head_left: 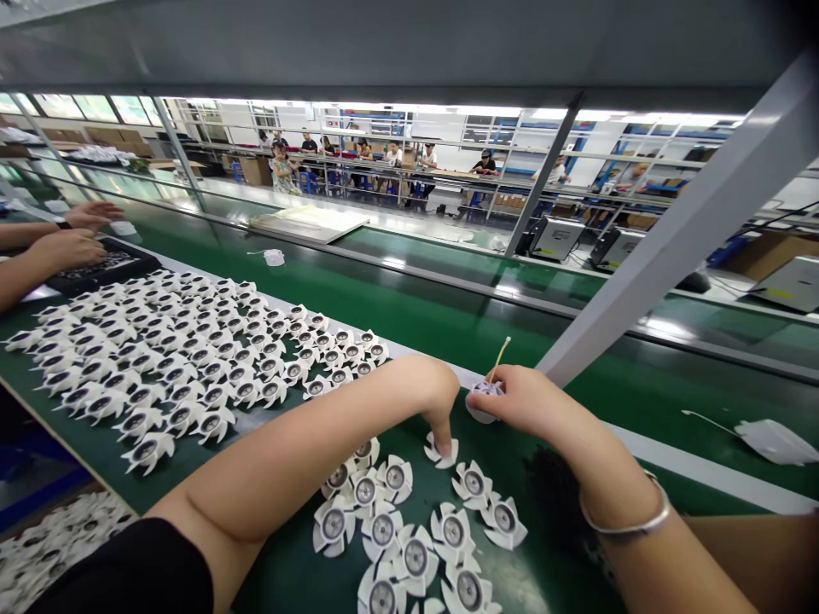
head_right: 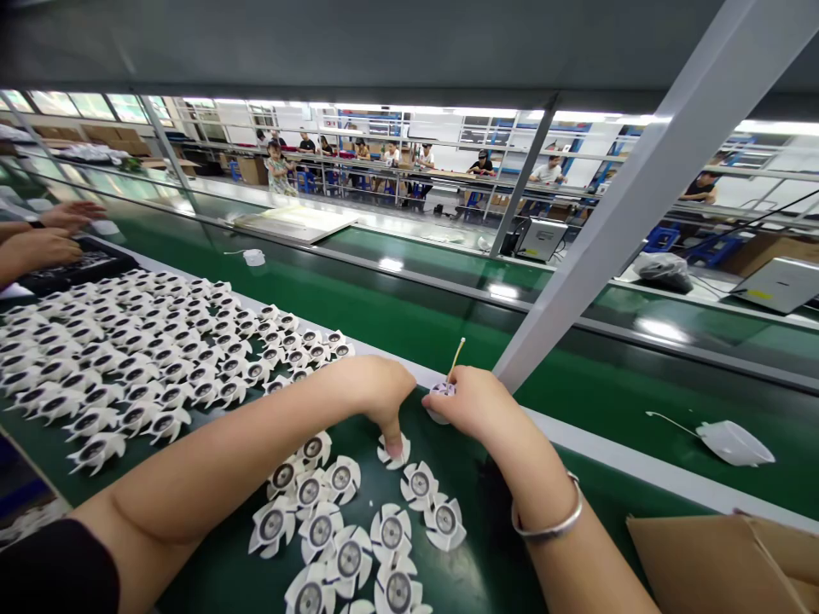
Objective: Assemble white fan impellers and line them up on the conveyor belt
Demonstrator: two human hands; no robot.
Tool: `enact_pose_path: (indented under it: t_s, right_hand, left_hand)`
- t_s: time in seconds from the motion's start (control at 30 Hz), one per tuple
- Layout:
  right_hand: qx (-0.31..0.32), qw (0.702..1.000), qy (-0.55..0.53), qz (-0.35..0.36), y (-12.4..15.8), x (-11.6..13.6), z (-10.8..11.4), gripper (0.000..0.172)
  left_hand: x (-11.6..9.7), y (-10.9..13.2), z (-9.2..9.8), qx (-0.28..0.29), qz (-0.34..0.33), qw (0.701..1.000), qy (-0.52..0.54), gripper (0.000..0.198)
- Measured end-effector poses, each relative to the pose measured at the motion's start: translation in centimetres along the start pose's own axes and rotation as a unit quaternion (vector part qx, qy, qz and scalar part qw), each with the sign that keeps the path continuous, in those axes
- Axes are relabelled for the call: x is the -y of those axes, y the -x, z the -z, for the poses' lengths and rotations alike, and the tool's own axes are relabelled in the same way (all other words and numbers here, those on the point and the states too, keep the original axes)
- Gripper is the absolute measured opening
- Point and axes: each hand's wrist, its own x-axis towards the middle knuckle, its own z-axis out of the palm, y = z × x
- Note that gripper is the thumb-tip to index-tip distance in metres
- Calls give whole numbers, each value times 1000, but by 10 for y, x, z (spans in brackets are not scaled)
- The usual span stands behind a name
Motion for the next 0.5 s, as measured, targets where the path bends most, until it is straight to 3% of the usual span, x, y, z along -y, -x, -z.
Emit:
enact_pose_path:
  t_s: [0.17, 0.3, 0.4, 0.5]
  right_hand:
    - [-11, 1000, -1, -4, 17, 6, 15, 24]
    - [36, 994, -61, 87, 36, 21, 21, 32]
    - [71, 984, -56, 152, 44, 34, 18, 23]
    - [78, 983, -35, 162, 46, 43, 11, 19]
  left_hand:
    - [7, 22, 13, -62, 54, 996, 14, 65]
    - [14, 47, 23, -81, 72, 994, 20, 72]
    - [20, 58, 26, -80, 71, 993, 47, 81]
    - [25, 57, 26, -78, 69, 993, 58, 82]
